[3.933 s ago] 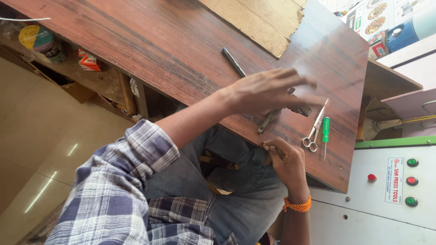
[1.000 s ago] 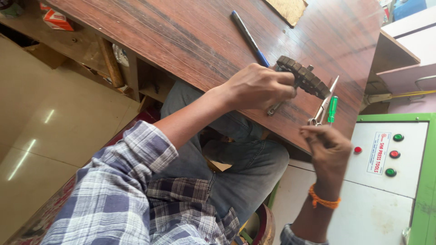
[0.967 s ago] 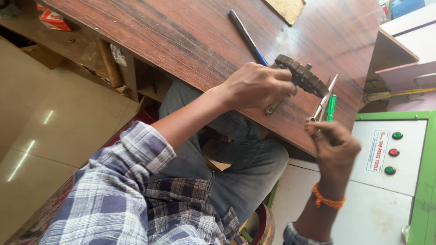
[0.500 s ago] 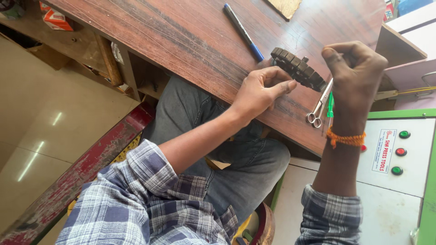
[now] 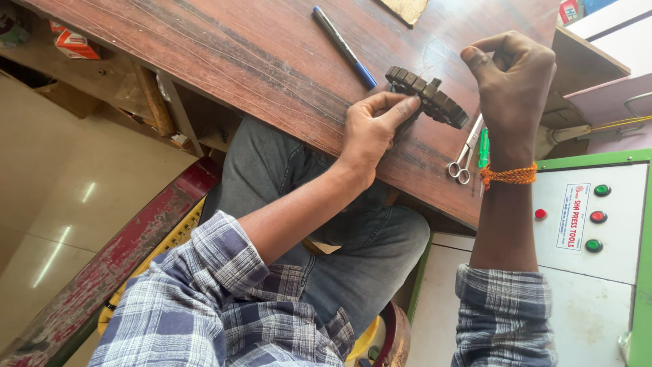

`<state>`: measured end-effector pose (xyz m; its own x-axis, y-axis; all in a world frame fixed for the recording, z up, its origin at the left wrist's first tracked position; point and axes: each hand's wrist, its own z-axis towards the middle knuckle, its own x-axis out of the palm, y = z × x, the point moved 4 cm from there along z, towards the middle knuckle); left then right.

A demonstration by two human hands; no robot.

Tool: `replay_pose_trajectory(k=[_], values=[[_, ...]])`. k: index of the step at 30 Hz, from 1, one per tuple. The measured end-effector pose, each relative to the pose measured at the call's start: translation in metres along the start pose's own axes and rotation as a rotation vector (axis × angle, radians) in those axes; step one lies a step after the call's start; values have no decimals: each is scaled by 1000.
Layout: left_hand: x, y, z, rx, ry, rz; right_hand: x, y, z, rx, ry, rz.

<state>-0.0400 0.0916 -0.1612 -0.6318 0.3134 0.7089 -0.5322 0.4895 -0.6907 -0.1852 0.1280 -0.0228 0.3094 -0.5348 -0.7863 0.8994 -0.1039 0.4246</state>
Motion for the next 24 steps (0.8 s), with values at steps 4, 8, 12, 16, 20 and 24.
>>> replay_pose_trajectory(k=[4, 8, 12, 16, 20, 24], values=[[1, -5, -5, 198, 17, 182, 1, -2, 4, 28, -1, -39], [0, -9, -9, 284, -8, 382, 1, 8, 10, -15, -29, -48], [-3, -11, -13, 285, -22, 419, -4, 11, 15, 60, -37, -65], [-2, -13, -16, 253, -23, 377, 3, 9, 16, -98, -10, -81], [0, -14, -8, 214, -99, 462, 12, -19, 10, 8, 14, -226], [1, -12, 3, 174, -123, 456, 2, -49, -8, 99, -18, -240]])
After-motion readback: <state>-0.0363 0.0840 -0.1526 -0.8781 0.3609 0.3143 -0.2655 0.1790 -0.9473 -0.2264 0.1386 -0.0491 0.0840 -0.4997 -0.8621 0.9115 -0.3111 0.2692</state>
